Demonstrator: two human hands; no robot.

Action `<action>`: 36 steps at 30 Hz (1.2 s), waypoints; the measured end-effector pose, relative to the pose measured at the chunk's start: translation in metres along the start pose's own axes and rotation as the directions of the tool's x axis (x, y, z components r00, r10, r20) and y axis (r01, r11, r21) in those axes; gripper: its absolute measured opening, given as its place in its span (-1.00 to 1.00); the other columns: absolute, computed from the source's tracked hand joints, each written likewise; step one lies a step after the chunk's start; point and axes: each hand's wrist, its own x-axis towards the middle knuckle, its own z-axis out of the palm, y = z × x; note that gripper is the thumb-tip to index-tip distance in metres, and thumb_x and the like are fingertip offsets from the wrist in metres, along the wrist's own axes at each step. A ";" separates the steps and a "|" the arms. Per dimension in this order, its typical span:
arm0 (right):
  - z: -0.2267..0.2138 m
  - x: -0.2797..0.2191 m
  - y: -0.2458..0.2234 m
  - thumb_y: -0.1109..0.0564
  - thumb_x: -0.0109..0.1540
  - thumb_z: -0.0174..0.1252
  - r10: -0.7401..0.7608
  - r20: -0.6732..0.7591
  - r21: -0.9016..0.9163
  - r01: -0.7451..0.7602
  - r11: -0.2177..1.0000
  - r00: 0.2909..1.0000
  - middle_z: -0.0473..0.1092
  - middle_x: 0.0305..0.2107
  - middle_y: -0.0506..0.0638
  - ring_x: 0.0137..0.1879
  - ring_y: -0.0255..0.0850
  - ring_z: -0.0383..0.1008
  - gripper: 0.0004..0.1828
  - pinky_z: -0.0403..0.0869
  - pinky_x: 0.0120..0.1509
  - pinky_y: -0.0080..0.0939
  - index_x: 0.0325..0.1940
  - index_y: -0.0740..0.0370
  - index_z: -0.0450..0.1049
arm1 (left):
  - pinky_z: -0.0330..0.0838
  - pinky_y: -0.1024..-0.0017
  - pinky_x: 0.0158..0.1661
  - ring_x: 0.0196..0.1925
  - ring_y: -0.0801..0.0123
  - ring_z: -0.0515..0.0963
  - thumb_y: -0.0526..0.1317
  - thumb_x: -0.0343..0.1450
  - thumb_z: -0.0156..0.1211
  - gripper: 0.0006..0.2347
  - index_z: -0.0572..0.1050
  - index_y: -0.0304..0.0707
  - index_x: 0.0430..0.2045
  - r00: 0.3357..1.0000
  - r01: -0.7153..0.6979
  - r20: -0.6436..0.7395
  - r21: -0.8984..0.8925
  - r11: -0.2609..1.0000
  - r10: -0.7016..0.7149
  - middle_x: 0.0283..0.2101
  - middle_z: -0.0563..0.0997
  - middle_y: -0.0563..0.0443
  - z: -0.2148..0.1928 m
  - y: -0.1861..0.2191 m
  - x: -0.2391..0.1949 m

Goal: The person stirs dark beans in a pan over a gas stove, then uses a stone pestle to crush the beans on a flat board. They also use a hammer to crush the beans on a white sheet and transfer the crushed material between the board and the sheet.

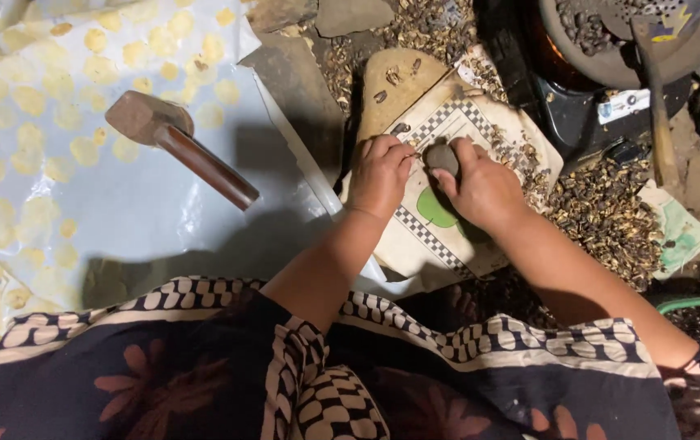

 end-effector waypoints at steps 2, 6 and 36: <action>-0.012 -0.004 -0.003 -0.25 0.35 -0.04 -0.043 -0.007 -0.047 0.042 0.998 0.999 0.39 0.05 0.34 0.02 0.43 0.54 -0.39 0.50 0.09 0.44 0.40 0.02 0.11 | 0.49 0.20 -0.05 -0.05 0.14 0.52 -0.18 0.35 0.33 -0.89 0.60 0.02 -0.30 1.000 0.009 0.013 -0.008 1.000 -0.009 -0.16 0.47 0.16 -0.004 0.006 0.004; -0.026 -0.015 -0.015 -0.26 0.33 -0.01 -0.010 0.026 -0.048 0.011 0.999 1.000 0.42 0.01 0.29 0.04 0.38 0.55 -0.39 0.50 0.11 0.40 0.38 -0.03 0.16 | 0.43 0.20 0.07 0.09 0.23 0.47 -0.09 0.33 0.33 -0.82 0.59 0.18 -0.21 0.997 0.000 0.076 0.070 0.998 -0.005 -0.05 0.45 0.24 -0.005 0.008 -0.002; -0.032 0.003 -0.040 -0.24 0.34 -0.04 -0.106 -0.018 0.030 0.107 0.994 0.994 0.38 -0.01 0.32 0.00 0.43 0.54 -0.41 0.50 0.08 0.42 0.39 0.01 0.16 | 0.46 0.16 -0.17 -0.17 0.08 0.55 -0.17 0.39 0.28 -0.82 0.54 0.06 -0.15 0.991 -0.054 -0.112 0.119 0.991 0.068 -0.22 0.49 0.09 -0.011 -0.026 -0.011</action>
